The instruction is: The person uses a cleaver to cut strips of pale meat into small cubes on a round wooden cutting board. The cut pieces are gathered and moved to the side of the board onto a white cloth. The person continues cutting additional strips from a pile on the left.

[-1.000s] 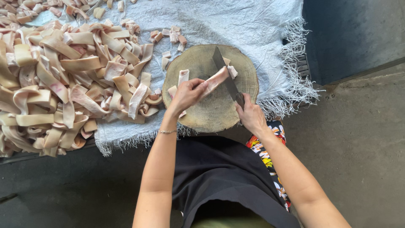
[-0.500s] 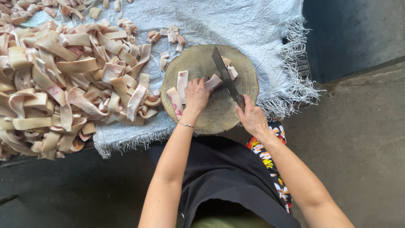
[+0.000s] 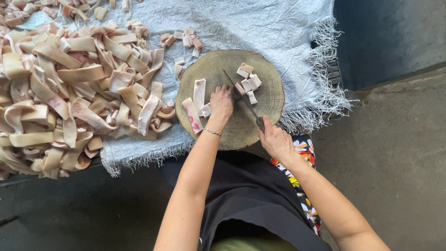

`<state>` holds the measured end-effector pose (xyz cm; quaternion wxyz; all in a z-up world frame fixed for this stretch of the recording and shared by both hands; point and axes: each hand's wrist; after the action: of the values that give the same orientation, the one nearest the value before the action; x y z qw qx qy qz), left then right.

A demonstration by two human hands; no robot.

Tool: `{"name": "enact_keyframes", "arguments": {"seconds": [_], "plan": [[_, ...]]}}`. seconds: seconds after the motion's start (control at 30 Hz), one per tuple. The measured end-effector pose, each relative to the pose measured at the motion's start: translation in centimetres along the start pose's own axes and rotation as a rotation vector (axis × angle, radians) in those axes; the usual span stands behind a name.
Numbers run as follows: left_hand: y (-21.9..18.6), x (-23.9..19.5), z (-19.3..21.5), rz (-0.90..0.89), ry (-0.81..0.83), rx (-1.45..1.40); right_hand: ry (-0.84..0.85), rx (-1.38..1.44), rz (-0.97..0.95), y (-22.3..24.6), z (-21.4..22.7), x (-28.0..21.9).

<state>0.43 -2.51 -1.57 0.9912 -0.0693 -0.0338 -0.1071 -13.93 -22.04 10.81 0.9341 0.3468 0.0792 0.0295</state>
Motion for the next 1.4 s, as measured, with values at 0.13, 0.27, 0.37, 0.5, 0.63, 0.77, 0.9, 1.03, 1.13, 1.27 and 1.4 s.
{"name": "enact_keyframes", "arguments": {"seconds": [0.13,0.27,0.37,0.5,0.63,0.77,0.9,1.03,1.13,1.27,1.4], "plan": [[-0.1,0.0,0.5,-0.017,-0.052,0.000,0.028,0.047,-0.004,-0.7,-1.1,2.6],[-0.3,0.3,1.7,-0.021,-0.011,0.006,0.026,0.069,-0.016,-0.9,-2.0,5.2],[-0.3,0.1,2.6,-0.011,0.025,-0.033,0.048,0.035,-0.045,-0.8,-3.0,6.5],[-0.3,-0.1,2.7,-0.003,0.029,-0.076,0.077,0.083,-0.042,-0.1,-3.5,9.9],[0.8,-0.7,2.3,-0.019,-0.032,-0.152,0.068,0.140,-0.044,0.8,-2.9,11.5],[1.6,-2.1,2.7,0.056,-0.022,-0.178,0.051,0.234,0.009,1.1,0.5,9.5],[1.2,-2.6,3.1,0.097,0.013,-0.134,0.061,0.134,-0.061,2.4,1.8,5.0],[0.6,-1.8,2.9,0.129,0.097,-0.103,0.055,0.094,0.005,3.0,1.4,1.6],[0.7,-1.2,1.6,0.127,0.108,-0.024,0.067,0.050,-0.030,2.7,0.6,-0.1],[0.6,-1.3,1.4,0.115,0.112,-0.040,0.091,0.029,-0.048,1.9,-0.2,-0.1],[0.9,-1.1,2.2,0.088,0.111,-0.027,0.078,0.087,0.013,1.2,-1.0,2.5]]}}
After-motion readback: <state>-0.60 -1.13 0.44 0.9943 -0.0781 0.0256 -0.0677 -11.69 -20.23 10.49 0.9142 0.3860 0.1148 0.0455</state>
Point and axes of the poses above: each hand's wrist, its own x-axis towards the middle knuckle, its own z-axis out of the back of the hand, y = z × x, and after that the axes turned 12 degrees about x, right-handed
